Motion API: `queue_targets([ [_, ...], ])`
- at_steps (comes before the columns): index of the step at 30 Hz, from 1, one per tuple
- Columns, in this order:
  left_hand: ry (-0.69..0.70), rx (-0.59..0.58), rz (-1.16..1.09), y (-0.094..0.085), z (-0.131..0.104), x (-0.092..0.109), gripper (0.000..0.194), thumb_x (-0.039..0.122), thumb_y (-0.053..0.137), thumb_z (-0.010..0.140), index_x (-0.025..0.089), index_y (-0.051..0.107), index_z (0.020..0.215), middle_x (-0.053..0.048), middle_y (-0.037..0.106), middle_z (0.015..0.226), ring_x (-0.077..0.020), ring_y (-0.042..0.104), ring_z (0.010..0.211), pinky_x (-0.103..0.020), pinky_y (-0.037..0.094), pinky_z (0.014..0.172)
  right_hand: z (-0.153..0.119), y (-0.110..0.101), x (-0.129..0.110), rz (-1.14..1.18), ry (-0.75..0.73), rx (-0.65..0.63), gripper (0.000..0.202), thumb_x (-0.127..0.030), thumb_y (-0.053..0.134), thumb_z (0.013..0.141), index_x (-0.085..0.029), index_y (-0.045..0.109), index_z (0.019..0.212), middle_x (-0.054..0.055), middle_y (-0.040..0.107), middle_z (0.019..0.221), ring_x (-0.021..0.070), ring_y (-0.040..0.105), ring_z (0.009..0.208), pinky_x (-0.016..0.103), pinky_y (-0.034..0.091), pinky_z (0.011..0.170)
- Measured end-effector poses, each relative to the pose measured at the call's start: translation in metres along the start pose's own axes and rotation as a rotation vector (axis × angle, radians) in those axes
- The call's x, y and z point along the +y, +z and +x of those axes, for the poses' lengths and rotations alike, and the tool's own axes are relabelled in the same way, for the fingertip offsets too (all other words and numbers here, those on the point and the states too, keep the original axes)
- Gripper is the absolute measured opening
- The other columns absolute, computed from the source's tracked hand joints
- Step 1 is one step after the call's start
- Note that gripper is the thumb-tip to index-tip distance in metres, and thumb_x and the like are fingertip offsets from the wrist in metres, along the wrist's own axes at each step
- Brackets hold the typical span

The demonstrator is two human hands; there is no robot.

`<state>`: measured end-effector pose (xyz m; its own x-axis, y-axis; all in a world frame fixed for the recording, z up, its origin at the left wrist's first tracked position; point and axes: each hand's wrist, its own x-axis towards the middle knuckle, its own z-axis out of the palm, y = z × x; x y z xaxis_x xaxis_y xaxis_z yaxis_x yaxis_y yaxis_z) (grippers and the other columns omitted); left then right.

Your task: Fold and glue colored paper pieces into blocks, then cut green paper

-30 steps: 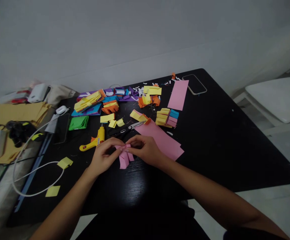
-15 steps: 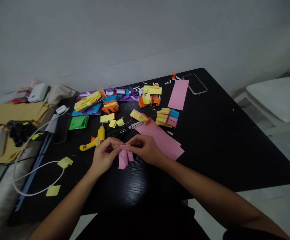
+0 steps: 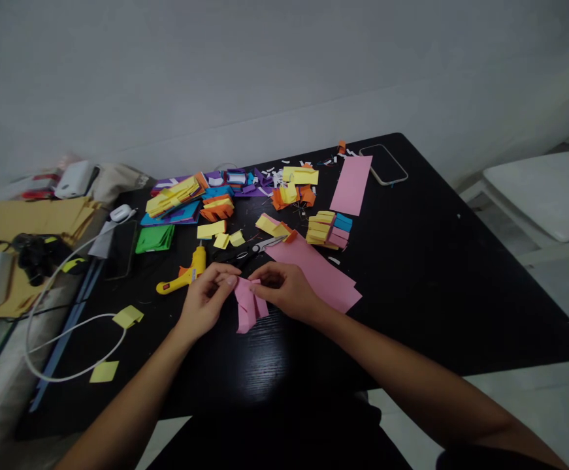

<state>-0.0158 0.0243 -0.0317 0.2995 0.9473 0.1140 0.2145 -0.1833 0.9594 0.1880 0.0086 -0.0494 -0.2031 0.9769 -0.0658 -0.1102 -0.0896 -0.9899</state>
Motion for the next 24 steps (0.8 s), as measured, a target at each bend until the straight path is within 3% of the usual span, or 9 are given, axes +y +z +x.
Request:
queue_targets([
  [2, -0.004, -0.053, 0.046, -0.002, 0.000, -0.001, 0.026, 0.043, 0.070, 0.096, 0.020, 0.071, 0.107, 0.001, 0.065, 0.072, -0.0126, 0.058, 0.062, -0.023, 0.044, 0.057, 0.000, 0.000, 0.000, 0.024, 0.009, -0.009, 0.020, -0.032, 0.083, 0.078, -0.020, 0.073, 0.091, 0.001, 0.076, 0.084, 0.0164, 0.073, 0.076, 0.030, 0.060, 0.072],
  [6, -0.009, -0.108, 0.178, -0.002, 0.001, -0.004, 0.021, 0.041, 0.072, 0.093, 0.020, 0.076, 0.091, 0.000, 0.069, 0.071, -0.0125, 0.058, 0.060, -0.024, 0.043, 0.056, -0.002, 0.003, 0.000, 0.053, -0.001, -0.003, 0.025, -0.031, 0.083, 0.078, -0.020, 0.067, 0.093, 0.000, 0.074, 0.085, 0.0148, 0.072, 0.076, 0.029, 0.060, 0.073],
  [10, -0.012, -0.019, 0.103, -0.001, 0.002, -0.002, 0.022, 0.041, 0.072, 0.094, 0.019, 0.075, 0.089, -0.002, 0.073, 0.076, -0.0138, 0.062, 0.064, -0.025, 0.048, 0.060, -0.003, 0.006, 0.002, 0.069, 0.057, -0.050, 0.043, -0.029, 0.090, 0.070, -0.022, 0.062, 0.101, 0.001, 0.074, 0.094, 0.0171, 0.074, 0.085, 0.031, 0.061, 0.078],
  [13, -0.036, 0.046, 0.025, -0.002, 0.004, 0.000, 0.025, 0.044, 0.074, 0.091, 0.019, 0.073, 0.087, -0.001, 0.071, 0.074, -0.0142, 0.062, 0.064, -0.025, 0.050, 0.061, 0.000, 0.004, 0.004, 0.107, 0.126, -0.075, 0.043, -0.029, 0.092, 0.067, -0.021, 0.063, 0.097, 0.002, 0.075, 0.092, 0.0192, 0.075, 0.087, 0.035, 0.061, 0.082],
  [20, -0.159, 0.013, -0.122, -0.006, 0.008, 0.005, 0.033, 0.050, 0.071, 0.093, 0.018, 0.070, 0.085, 0.000, 0.069, 0.064, -0.0158, 0.066, 0.062, -0.027, 0.053, 0.066, 0.006, -0.006, -0.003, 0.079, 0.123, 0.119, 0.037, -0.037, 0.093, 0.065, -0.019, 0.070, 0.088, 0.001, 0.074, 0.084, 0.0180, 0.071, 0.078, 0.031, 0.058, 0.071],
  [24, -0.159, 0.018, -0.101, -0.003, 0.007, 0.008, 0.034, 0.051, 0.075, 0.089, 0.017, 0.073, 0.088, 0.000, 0.071, 0.067, -0.0145, 0.065, 0.063, -0.025, 0.052, 0.064, 0.004, -0.005, -0.006, 0.008, 0.065, 0.121, 0.034, -0.037, 0.091, 0.068, -0.019, 0.072, 0.089, 0.001, 0.073, 0.082, 0.0179, 0.069, 0.076, 0.032, 0.057, 0.073],
])
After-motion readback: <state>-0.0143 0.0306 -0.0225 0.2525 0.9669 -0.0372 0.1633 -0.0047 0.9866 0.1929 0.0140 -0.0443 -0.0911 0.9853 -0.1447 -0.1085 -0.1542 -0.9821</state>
